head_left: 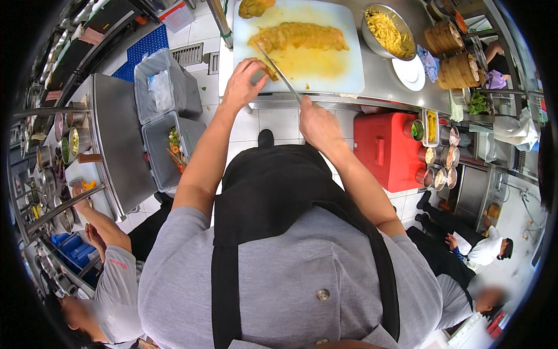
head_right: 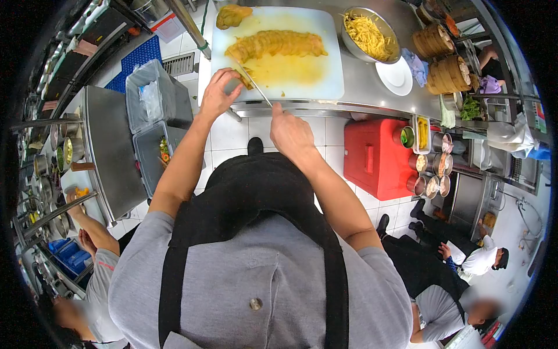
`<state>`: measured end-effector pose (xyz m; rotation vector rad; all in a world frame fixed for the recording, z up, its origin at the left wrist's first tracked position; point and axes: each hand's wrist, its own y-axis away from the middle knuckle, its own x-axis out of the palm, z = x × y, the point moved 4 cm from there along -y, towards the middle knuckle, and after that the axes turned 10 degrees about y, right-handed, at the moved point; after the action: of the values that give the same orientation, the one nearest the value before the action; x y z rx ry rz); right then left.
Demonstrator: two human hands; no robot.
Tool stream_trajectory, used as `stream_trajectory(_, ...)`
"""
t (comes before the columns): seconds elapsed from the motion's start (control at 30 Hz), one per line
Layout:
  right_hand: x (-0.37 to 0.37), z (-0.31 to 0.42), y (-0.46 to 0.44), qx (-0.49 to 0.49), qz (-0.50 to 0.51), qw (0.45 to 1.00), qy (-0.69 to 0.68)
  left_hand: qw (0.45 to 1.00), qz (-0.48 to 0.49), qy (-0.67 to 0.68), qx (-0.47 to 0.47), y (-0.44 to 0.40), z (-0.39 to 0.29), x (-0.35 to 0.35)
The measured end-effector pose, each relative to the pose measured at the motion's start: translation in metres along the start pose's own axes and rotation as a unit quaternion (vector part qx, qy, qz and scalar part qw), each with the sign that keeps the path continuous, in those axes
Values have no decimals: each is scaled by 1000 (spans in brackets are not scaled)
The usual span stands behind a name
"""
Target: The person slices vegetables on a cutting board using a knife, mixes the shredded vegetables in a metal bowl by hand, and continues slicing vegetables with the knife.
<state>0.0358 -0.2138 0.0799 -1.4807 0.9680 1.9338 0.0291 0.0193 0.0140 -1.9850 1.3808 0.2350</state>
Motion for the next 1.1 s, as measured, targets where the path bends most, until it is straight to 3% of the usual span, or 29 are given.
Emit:
stream_trajectory(1.03, -10, 0, 1, -23, 35, 999, 17, 999, -40, 13, 1, 2, 5, 2)
stream_trajectory(1.1, -9, -6, 1, -6, -4, 1000, -18, 999, -33, 10, 4, 1, 2, 1)
